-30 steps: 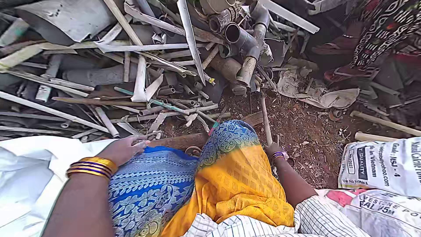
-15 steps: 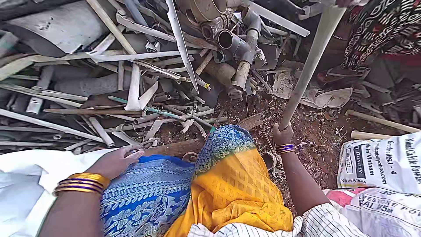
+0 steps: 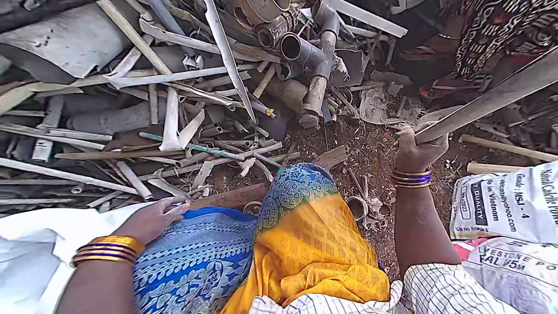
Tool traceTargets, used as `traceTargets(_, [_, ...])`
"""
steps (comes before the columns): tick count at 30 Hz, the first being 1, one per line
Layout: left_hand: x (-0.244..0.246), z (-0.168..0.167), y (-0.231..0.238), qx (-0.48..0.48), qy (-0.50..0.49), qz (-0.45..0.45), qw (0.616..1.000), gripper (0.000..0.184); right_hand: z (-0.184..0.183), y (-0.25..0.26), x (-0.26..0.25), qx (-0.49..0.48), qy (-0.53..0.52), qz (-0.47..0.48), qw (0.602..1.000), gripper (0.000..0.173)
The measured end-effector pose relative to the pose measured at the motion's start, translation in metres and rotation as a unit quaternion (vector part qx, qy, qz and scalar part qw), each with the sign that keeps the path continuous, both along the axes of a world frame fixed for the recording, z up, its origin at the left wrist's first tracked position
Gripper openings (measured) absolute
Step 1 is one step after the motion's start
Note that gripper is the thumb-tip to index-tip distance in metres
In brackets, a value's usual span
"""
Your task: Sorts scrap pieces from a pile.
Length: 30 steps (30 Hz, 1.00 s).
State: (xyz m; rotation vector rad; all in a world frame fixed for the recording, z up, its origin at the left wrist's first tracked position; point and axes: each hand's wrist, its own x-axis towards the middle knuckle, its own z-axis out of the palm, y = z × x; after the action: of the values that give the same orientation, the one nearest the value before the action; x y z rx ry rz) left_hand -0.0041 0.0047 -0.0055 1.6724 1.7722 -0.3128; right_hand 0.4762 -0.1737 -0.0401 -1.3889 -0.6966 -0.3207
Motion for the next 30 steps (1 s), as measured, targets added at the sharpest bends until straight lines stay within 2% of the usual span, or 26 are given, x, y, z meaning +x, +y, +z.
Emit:
traceTargets(1, [0.000, 0.000, 0.000, 0.003, -0.002, 0.000, 1.000, 0.043, -0.008, 0.003, -0.004, 0.008, 0.004, -0.002, 1.000, 0.014])
traceTargets(2, [0.000, 0.000, 0.000, 0.004, -0.004, 0.002, 1.000, 0.043, -0.025, 0.002, -0.012, -0.036, 0.027, -0.014, 0.999, 0.012])
traceTargets(3, [-0.001, 0.000, -0.001, 0.003, -0.006, 0.006, 1.000, 0.043, -0.050, -0.002, -0.022, -0.139, 0.069, -0.031, 0.987, 0.014])
traceTargets(4, [-0.001, 0.002, -0.001, 0.001, -0.009, 0.010, 1.000, 0.044, -0.081, -0.011, -0.032, -0.279, 0.123, -0.019, 0.952, 0.022])
traceTargets(5, [-0.002, 0.002, -0.002, 0.000, -0.012, 0.014, 1.000, 0.044, -0.112, -0.021, -0.038, -0.439, 0.185, 0.025, 0.879, 0.033])
traceTargets(6, [-0.002, 0.002, -0.003, 0.000, -0.014, 0.015, 1.000, 0.044, -0.142, -0.031, -0.039, -0.584, 0.244, 0.080, 0.770, 0.043])
traceTargets(7, [-0.001, 0.001, -0.003, -0.002, -0.013, 0.012, 1.000, 0.044, -0.168, -0.040, -0.042, -0.677, 0.279, 0.122, 0.670, 0.048])
traceTargets(8, [0.000, 0.001, -0.001, -0.001, -0.012, 0.011, 1.000, 0.044, -0.182, -0.045, -0.045, -0.723, 0.284, 0.141, 0.614, 0.049])
traceTargets(9, [0.001, 0.002, 0.000, 0.000, -0.010, 0.010, 1.000, 0.044, -0.183, -0.046, -0.049, -0.738, 0.281, 0.147, 0.596, 0.048])
traceTargets(11, [-0.001, 0.002, -0.002, -0.008, -0.001, 0.003, 1.000, 0.044, -0.172, -0.052, -0.059, -0.736, 0.268, 0.148, 0.604, 0.046])
traceTargets(13, [-0.001, 0.001, -0.002, -0.003, -0.004, -0.001, 1.000, 0.044, -0.160, -0.054, -0.056, -0.707, 0.260, 0.147, 0.641, 0.043])
traceTargets(14, [-0.002, 0.000, 0.000, 0.006, -0.009, 0.002, 1.000, 0.043, -0.153, -0.051, -0.049, -0.682, 0.248, 0.144, 0.673, 0.042])
traceTargets(16, [-0.001, 0.002, 0.002, 0.016, -0.018, 0.000, 1.000, 0.044, -0.130, -0.043, -0.033, -0.607, 0.196, 0.139, 0.757, 0.039])
traceTargets(17, [-0.001, 0.002, 0.001, 0.013, -0.018, -0.006, 1.000, 0.044, -0.116, -0.037, -0.023, -0.559, 0.155, 0.133, 0.804, 0.043])
traceTargets(18, [-0.002, 0.002, 0.000, 0.009, -0.014, -0.018, 1.000, 0.043, -0.102, -0.031, -0.011, -0.519, 0.126, 0.128, 0.836, 0.058])
traceTargets(20, [-0.003, -0.001, -0.001, 0.004, -0.013, -0.032, 0.999, 0.043, -0.079, -0.023, 0.015, -0.466, 0.155, 0.128, 0.861, 0.105])
traceTargets(21, [-0.003, -0.001, -0.001, 0.007, -0.017, -0.029, 0.999, 0.043, -0.069, -0.023, 0.024, -0.412, 0.221, 0.150, 0.871, 0.111])
traceTargets(22, [-0.004, -0.001, 0.000, 0.012, -0.025, -0.020, 0.999, 0.044, -0.059, -0.024, 0.026, -0.317, 0.316, 0.189, 0.874, 0.097])
traceTargets(23, [-0.005, -0.001, 0.000, 0.016, -0.028, -0.011, 0.999, 0.044, -0.049, -0.025, 0.021, -0.190, 0.437, 0.231, 0.849, 0.070])
traceTargets(24, [-0.006, -0.001, 0.000, 0.019, -0.030, -0.002, 0.999, 0.045, -0.039, -0.029, 0.013, -0.079, 0.547, 0.275, 0.786, 0.059])
traceTargets(25, [-0.008, -0.002, -0.001, 0.020, -0.031, 0.001, 0.999, 0.045, -0.037, -0.036, 0.005, 0.001, 0.621, 0.322, 0.715, 0.070])
traceTargets(26, [-0.009, -0.002, -0.002, 0.018, -0.029, -0.001, 0.999, 0.045, -0.040, -0.044, -0.003, 0.062, 0.664, 0.360, 0.653, 0.072])
traceTargets(28, [-0.009, -0.002, -0.001, 0.016, -0.025, -0.006, 1.000, 0.045, -0.045, -0.050, -0.016, 0.149, 0.724, 0.389, 0.550, 0.042])
traceTargets(29, [-0.008, -0.002, -0.001, 0.015, -0.024, -0.007, 1.000, 0.045, -0.047, -0.053, -0.020, 0.142, 0.742, 0.383, 0.531, 0.034])
traceTargets(30, [-0.007, -0.001, -0.002, 0.013, -0.023, -0.008, 1.000, 0.045, -0.051, -0.056, -0.024, 0.123, 0.749, 0.372, 0.535, 0.030])
